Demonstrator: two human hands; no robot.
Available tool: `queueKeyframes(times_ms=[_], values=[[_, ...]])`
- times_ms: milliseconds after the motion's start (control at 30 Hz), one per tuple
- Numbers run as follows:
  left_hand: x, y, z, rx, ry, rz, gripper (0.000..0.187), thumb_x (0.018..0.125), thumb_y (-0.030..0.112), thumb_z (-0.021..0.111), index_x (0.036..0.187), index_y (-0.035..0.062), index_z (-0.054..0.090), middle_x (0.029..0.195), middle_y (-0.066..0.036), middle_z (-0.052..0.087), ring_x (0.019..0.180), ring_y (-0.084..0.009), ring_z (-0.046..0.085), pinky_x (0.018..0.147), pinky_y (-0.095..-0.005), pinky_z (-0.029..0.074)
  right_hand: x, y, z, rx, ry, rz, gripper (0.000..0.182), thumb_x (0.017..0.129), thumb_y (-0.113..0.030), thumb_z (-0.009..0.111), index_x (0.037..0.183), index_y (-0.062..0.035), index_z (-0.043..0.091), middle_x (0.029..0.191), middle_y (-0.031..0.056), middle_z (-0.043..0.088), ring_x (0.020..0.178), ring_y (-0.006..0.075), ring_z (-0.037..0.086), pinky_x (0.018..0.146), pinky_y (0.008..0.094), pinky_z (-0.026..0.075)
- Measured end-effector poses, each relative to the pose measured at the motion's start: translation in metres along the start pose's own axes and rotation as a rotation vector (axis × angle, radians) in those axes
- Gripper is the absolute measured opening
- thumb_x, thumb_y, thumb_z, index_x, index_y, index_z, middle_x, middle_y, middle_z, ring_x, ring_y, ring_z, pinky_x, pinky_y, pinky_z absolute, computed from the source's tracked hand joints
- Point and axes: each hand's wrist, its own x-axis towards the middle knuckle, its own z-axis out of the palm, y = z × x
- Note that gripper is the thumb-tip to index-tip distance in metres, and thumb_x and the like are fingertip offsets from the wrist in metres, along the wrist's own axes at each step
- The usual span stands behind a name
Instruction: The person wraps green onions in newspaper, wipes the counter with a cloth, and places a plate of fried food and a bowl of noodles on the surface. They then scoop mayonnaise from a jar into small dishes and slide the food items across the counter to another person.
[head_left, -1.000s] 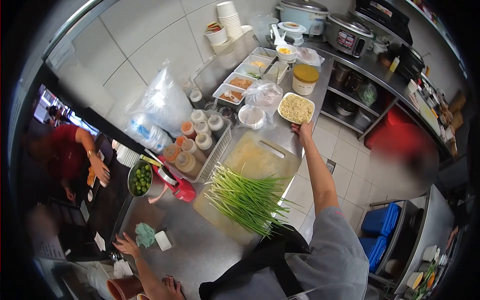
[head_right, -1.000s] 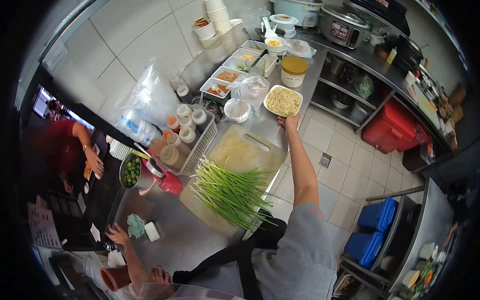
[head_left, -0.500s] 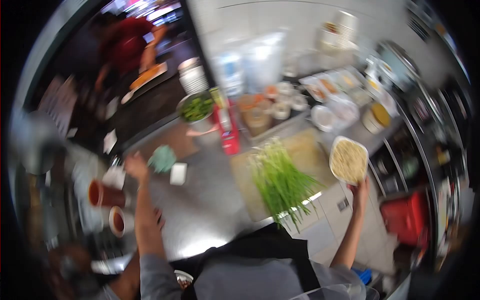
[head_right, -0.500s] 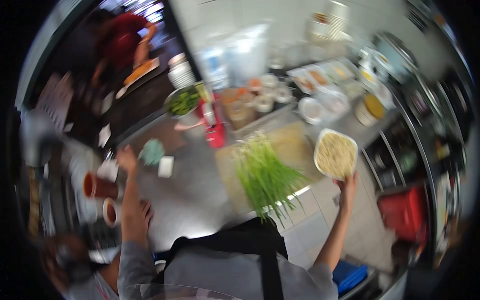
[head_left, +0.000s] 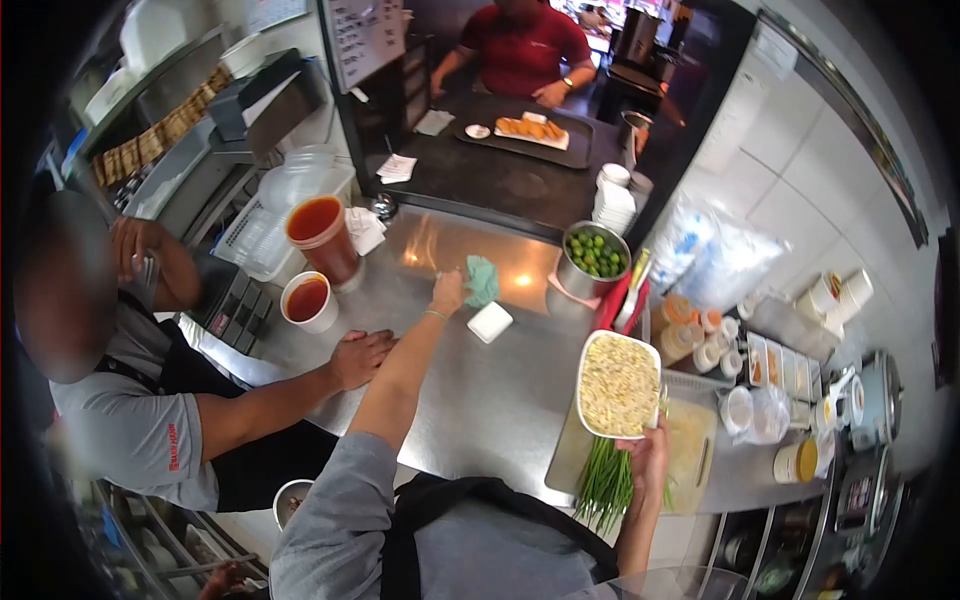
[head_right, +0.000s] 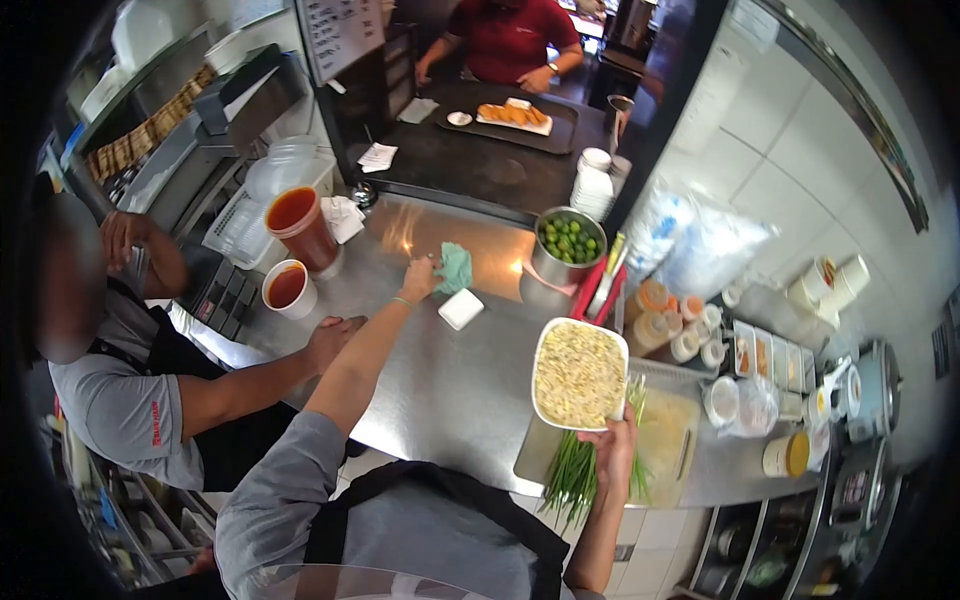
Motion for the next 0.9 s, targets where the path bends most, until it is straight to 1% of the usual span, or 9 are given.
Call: queueKeyframes(times_ms=[133, 267, 400, 433, 533, 700, 800, 833, 900], values=[[-0.003, -0.01, -0.039, 0.112, -0.206, -0.088, 0.034, 0.068, 0.022, 0.075, 0.099, 0.0106, 0.065, 0.107, -0.014, 0.061, 0.1, -0.0294, 0.059, 0.087, -0.0386, 0.047, 0.06, 0.019, 0.061, -0.03, -0.167, 0.048, 0.037, 0.081, -0.01, 0.043, 0.116, 0.0011, 0.041, 0.103, 0.018, 0.058, 0.077, 0.0244, 0.064, 0.06, 0.0332, 0.057], [0.019, -0.066, -0.04, 0.234, 0.027, -0.082, 0.031, 0.074, 0.013, 0.065, 0.104, 0.0062, 0.063, 0.105, -0.013, 0.063, 0.098, -0.0301, 0.061, 0.081, -0.0391, 0.051, 0.124, 0.057, 0.115, -0.051, -0.274, 0.125, 0.036, 0.086, -0.016, 0.042, 0.119, -0.0017, 0.037, 0.101, 0.018, 0.059, 0.074, 0.0255, 0.065, 0.063, 0.0342, 0.056], [0.048, -0.082, -0.083, 0.464, -0.331, -0.045, 0.03, 0.08, 0.013, 0.054, 0.108, 0.0053, 0.06, 0.115, -0.014, 0.058, 0.1, -0.0298, 0.06, 0.08, -0.0395, 0.051, 0.189, 0.099, 0.161, -0.062, -0.333, 0.148, 0.035, 0.09, -0.023, 0.044, 0.119, -0.0045, 0.035, 0.1, 0.0179, 0.06, 0.073, 0.0264, 0.065, 0.064, 0.0353, 0.056], [0.048, -0.076, -0.099, 0.517, -0.412, -0.025, 0.029, 0.081, 0.014, 0.053, 0.108, 0.0051, 0.06, 0.117, -0.014, 0.057, 0.101, -0.0294, 0.06, 0.08, -0.0398, 0.051, 0.204, 0.111, 0.167, -0.047, -0.341, 0.17, 0.035, 0.089, -0.019, 0.043, 0.119, -0.0051, 0.031, 0.1, 0.0188, 0.059, 0.074, 0.0278, 0.065, 0.065, 0.036, 0.056], [0.074, -0.062, -0.117, 0.352, -0.248, -0.109, 0.03, 0.08, 0.016, 0.058, 0.108, 0.006, 0.06, 0.116, -0.014, 0.057, 0.105, -0.0295, 0.058, 0.084, -0.0409, 0.049, 0.244, 0.138, 0.178, -0.112, -0.338, 0.208, 0.033, 0.089, -0.014, 0.039, 0.118, -0.0049, 0.028, 0.099, 0.0197, 0.057, 0.075, 0.029, 0.065, 0.067, 0.0372, 0.056], [0.139, -0.036, -0.133, 0.116, -0.138, 0.145, 0.034, 0.08, 0.023, 0.061, 0.112, 0.0092, 0.058, 0.114, -0.016, 0.058, 0.105, -0.0317, 0.056, 0.088, -0.04, 0.046, 0.287, 0.169, 0.175, -0.209, -0.296, 0.272, 0.036, 0.091, -0.012, 0.033, 0.124, -0.0046, 0.022, 0.103, 0.0215, 0.055, 0.078, 0.0302, 0.064, 0.069, 0.0392, 0.055], [0.186, -0.024, -0.125, -0.176, -0.07, 0.214, 0.035, 0.081, 0.021, 0.061, 0.114, 0.0094, 0.056, 0.11, -0.016, 0.059, 0.105, -0.0323, 0.055, 0.089, -0.0385, 0.046, 0.29, 0.174, 0.176, -0.152, -0.255, 0.252, 0.033, 0.093, -0.015, 0.033, 0.122, -0.0008, 0.029, 0.097, 0.0191, 0.058, 0.074, 0.0267, 0.064, 0.065, 0.0349, 0.056], [0.2, -0.021, -0.117, -0.282, -0.072, 0.228, 0.036, 0.081, 0.02, 0.061, 0.114, 0.0091, 0.056, 0.109, -0.016, 0.059, 0.105, -0.0322, 0.055, 0.089, -0.038, 0.045, 0.296, 0.181, 0.169, -0.168, -0.262, 0.285, 0.037, 0.093, -0.013, 0.033, 0.128, -0.0071, 0.025, 0.105, 0.02, 0.056, 0.078, 0.0294, 0.064, 0.069, 0.0387, 0.055], [0.223, -0.014, -0.102, -0.38, -0.027, 0.242, 0.037, 0.08, 0.017, 0.062, 0.115, 0.0092, 0.055, 0.107, -0.016, 0.06, 0.104, -0.0323, 0.055, 0.089, -0.038, 0.046, 0.3, 0.183, 0.165, -0.182, -0.276, 0.264, 0.032, 0.093, -0.013, 0.034, 0.124, -0.0034, 0.032, 0.102, 0.019, 0.057, 0.076, 0.0268, 0.064, 0.066, 0.0358, 0.056]])
